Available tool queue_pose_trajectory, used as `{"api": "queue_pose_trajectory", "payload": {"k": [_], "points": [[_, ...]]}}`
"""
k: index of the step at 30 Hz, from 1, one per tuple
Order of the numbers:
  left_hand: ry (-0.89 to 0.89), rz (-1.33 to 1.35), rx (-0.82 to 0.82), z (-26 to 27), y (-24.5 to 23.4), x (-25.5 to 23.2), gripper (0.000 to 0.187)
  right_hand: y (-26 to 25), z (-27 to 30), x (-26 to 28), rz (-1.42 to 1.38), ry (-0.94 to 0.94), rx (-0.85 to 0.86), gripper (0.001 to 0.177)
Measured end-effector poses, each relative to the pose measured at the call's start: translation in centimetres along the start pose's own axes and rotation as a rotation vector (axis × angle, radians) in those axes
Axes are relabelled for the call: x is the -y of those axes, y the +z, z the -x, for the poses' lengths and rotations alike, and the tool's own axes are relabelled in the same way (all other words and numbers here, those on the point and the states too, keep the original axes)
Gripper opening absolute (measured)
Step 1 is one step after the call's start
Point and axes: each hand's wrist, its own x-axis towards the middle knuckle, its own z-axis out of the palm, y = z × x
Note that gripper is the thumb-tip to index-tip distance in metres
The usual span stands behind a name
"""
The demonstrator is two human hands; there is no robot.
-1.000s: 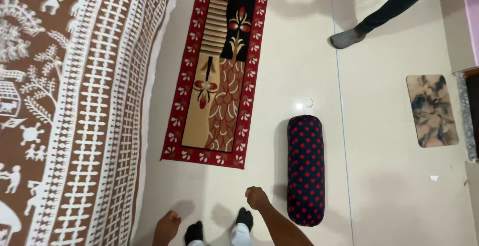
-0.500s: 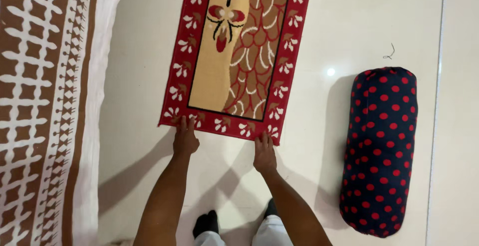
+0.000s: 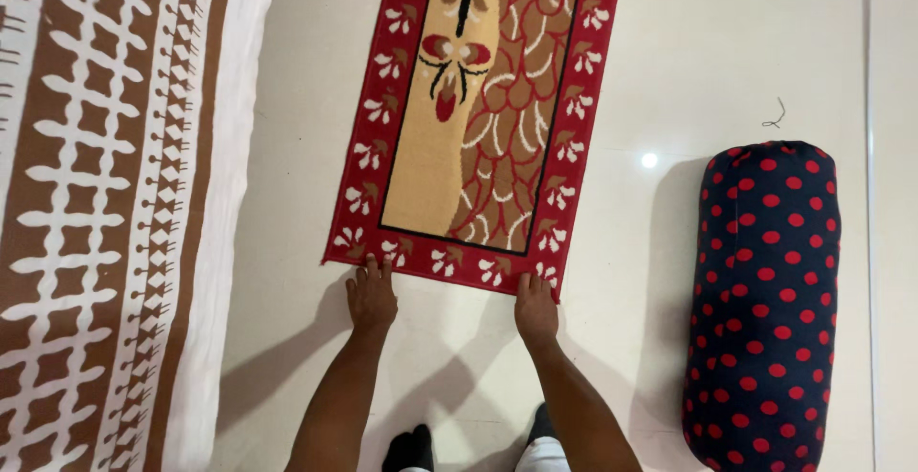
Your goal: The person arranges pillows on a cot and adjusts the position of the cot. The person places a bolster and two smaller pillows on the cot, smooths the pillows by hand, and then lifts and shifts the head and foot of the cot to align it with a rug on the floor.
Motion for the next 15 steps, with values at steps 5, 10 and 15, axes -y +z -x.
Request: {"api": "queue_pose_trajectory", "payload": {"k": [5,10,15], "points": [[-0.029,0.070,0.109,0.4,-2.1,0.2,0.079,-1.9,-0.8,-0.1,0.039,0.138,0.257,0.030],[0.008,0.100,0.148,-0.7,0.1,1.5,0.082,-1.7,-0.1,0.6,-0.007,0.160,0.229,0.040],[-0.021,0.159,0.211,-2.4,1.6,1.5,0.089,-3.2,-0.4,0.9,0.016,0.164,0.325,0.037]]}}
